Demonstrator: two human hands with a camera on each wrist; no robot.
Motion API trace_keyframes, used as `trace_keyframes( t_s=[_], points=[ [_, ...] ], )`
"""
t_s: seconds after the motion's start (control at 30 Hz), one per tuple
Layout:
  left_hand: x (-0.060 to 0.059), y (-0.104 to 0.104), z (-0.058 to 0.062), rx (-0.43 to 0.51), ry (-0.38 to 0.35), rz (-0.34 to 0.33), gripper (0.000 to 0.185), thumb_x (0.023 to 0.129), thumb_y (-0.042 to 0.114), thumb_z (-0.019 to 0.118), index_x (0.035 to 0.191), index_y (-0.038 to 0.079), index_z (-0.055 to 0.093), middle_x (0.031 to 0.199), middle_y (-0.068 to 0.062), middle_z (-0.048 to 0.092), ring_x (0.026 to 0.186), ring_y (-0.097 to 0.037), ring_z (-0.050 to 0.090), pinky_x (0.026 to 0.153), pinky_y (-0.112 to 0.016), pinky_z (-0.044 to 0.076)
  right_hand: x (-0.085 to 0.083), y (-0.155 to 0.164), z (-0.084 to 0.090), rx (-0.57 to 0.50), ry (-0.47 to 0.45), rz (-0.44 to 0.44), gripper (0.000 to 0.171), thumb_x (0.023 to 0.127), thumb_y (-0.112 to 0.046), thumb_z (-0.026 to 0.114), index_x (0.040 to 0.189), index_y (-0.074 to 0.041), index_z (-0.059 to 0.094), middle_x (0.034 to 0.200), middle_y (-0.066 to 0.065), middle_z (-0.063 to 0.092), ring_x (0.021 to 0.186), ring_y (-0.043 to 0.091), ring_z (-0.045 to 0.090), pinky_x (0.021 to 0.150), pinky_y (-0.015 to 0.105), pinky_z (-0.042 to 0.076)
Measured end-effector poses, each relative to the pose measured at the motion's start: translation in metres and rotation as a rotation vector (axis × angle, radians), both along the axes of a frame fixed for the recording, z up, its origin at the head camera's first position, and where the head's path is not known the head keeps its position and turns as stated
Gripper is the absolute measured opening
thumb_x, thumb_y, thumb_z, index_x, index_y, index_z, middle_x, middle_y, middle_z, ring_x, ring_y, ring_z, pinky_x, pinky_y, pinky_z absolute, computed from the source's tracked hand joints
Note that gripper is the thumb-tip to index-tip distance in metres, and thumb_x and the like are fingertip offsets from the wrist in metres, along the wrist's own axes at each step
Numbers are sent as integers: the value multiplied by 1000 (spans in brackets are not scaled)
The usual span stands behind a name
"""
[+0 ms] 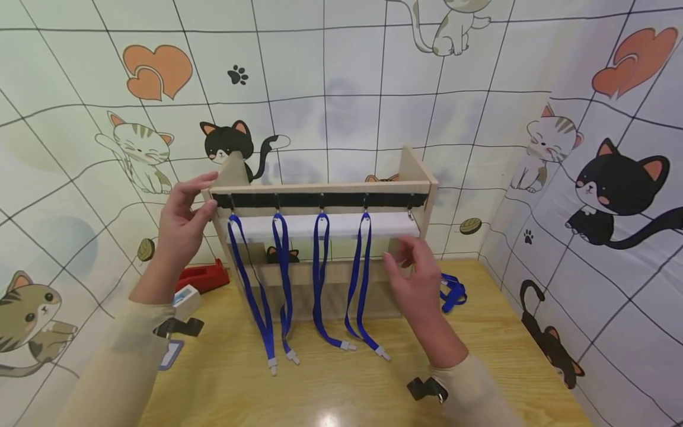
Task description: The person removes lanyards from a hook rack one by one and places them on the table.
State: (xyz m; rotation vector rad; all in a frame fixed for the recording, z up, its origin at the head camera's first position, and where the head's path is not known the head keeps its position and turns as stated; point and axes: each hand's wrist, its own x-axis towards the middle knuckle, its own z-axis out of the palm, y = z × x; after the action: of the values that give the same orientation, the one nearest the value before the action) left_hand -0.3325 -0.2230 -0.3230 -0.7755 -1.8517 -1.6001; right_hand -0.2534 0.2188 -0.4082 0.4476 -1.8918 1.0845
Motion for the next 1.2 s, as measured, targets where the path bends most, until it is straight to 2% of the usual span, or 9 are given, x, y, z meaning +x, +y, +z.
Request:
trace_keyframes(
  t_s=[0.27, 0.53, 0.8, 1.2],
  points=[
    [0, 1, 0, -9, 0, 4, 37, 109, 1, 66, 145, -2, 59, 162, -8, 59, 152, -27, 50, 103, -23, 58, -8, -30, 8, -4, -55, -20, 46, 95, -3, 87, 136, 2, 66, 109, 14, 66, 89, 22, 66, 76, 25, 56],
    [1, -1, 0, -7, 0, 11, 37, 109, 1, 67, 144, -4, 58, 161, -9, 59, 152, -27, 51, 102, -22, 58, -14, -59, 10, 81, -31, -141, 56, 93, -14, 92, 139, 1, 63, 108, 16, 61, 89, 28, 66, 75, 42, 62],
    [1, -1, 0, -11, -5, 17, 36, 109, 1, 67, 145, -2, 59, 161, -9, 59, 152, -27, 50, 103, -22, 58, -20, -73, 5, 74, -3, -206, 43, 99, -9, 82, 135, 2, 64, 109, 17, 63, 90, 31, 68, 72, 45, 64],
    [0, 0, 0, -14, 3, 13, 36, 109, 1, 66, 145, -1, 60, 162, -8, 59, 152, -26, 50, 103, -23, 58, -28, -76, -6, 25, 75, -200, 26, 100, 3, 74, 126, 2, 69, 100, 15, 68, 84, 30, 73, 66, 44, 65]
  ],
)
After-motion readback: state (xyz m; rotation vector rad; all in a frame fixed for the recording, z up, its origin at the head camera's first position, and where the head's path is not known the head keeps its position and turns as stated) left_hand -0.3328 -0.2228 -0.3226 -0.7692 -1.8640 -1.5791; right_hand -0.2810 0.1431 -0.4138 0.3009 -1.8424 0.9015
